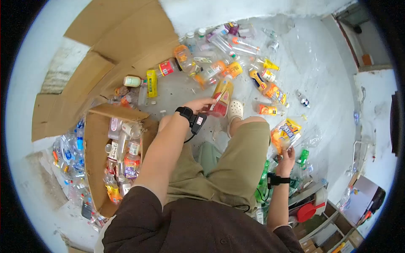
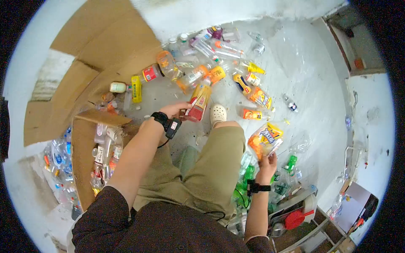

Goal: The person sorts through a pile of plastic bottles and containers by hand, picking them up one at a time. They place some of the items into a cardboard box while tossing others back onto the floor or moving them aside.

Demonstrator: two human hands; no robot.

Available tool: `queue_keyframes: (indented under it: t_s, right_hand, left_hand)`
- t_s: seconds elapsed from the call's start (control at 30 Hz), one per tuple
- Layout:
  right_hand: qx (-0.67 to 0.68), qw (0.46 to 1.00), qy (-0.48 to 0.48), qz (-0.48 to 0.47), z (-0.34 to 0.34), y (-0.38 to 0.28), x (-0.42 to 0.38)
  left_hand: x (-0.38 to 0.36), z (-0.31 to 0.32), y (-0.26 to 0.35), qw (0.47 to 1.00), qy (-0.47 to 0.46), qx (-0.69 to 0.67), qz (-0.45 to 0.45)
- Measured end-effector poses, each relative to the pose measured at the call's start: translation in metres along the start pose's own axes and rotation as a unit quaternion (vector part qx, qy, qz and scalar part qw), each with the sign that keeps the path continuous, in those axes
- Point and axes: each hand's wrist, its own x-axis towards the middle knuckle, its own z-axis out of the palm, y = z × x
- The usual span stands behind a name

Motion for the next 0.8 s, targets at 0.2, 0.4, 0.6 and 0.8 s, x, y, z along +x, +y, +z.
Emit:
queue_keyframes:
  t_s: [0.2, 0.4, 0.6, 0.8]
  right_hand:
    - [0.074, 0.985, -0.069, -0.137, 0.006, -0.078, -0.040]
    - [0.121, 0.945, -0.249, -0.176, 0.034, -0.089, -0.108]
    - [0.073, 0.918, -0.372, -0.119, 0.053, -0.115, -0.162]
    - [0.042, 0.891, -0.435, -0.119, 0.078, -0.095, -0.197]
  left_hand:
    - [-0.137, 0.030, 0.025, 0.866, -0.299, -0.147, 0.372]
    - [-0.259, 0.002, -0.053, 0.797, -0.241, -0.191, 0.520]
    - [-0.396, -0.034, -0.137, 0.803, 0.108, -0.116, 0.575]
    - [-0.441, -0.148, -0.307, 0.650, 0.661, 0.139, 0.348]
